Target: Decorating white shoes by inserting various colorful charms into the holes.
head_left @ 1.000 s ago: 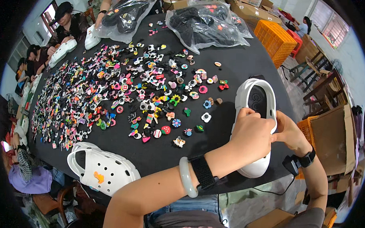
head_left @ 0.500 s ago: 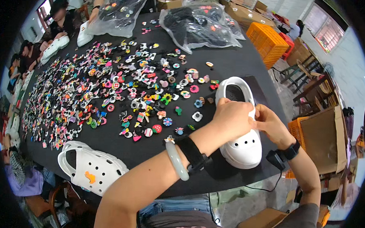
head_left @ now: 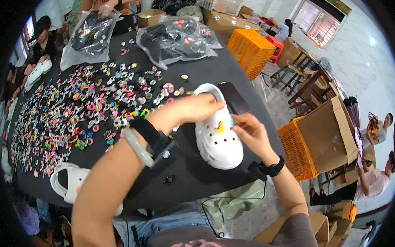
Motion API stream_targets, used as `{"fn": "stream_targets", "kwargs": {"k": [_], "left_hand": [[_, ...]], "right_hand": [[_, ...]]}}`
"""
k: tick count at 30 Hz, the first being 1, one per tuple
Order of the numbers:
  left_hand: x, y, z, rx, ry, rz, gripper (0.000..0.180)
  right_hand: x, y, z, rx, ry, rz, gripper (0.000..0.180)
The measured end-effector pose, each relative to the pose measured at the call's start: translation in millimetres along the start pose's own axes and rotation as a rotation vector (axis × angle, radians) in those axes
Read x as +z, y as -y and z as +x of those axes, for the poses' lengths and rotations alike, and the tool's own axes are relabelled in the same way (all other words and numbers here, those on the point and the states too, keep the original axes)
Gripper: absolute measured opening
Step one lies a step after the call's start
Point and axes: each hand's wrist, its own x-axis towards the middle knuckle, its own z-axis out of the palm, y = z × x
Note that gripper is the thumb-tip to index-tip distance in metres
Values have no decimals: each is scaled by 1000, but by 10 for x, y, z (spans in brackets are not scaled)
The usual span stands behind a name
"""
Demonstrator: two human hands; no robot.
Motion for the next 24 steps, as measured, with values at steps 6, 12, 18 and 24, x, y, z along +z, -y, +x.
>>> {"fn": "stream_targets", "kwargs": {"k": [6,12,18,24], "left_hand": [[-957,-959,-1410,100,-144,221,35],[-1360,-851,-3403,5,-396,576,70],[-645,-252,-4190,-338,-820,324,52],[-410,258,-4251,-388,-936,286,43]], "right_hand": [[-158,-319,-135,205,-124,234,21],[-11,-244,-116,258,-182,274,22],[57,-221,-158,247,-207,232,22],[60,-98,-201,258,-270,128,20]]}}
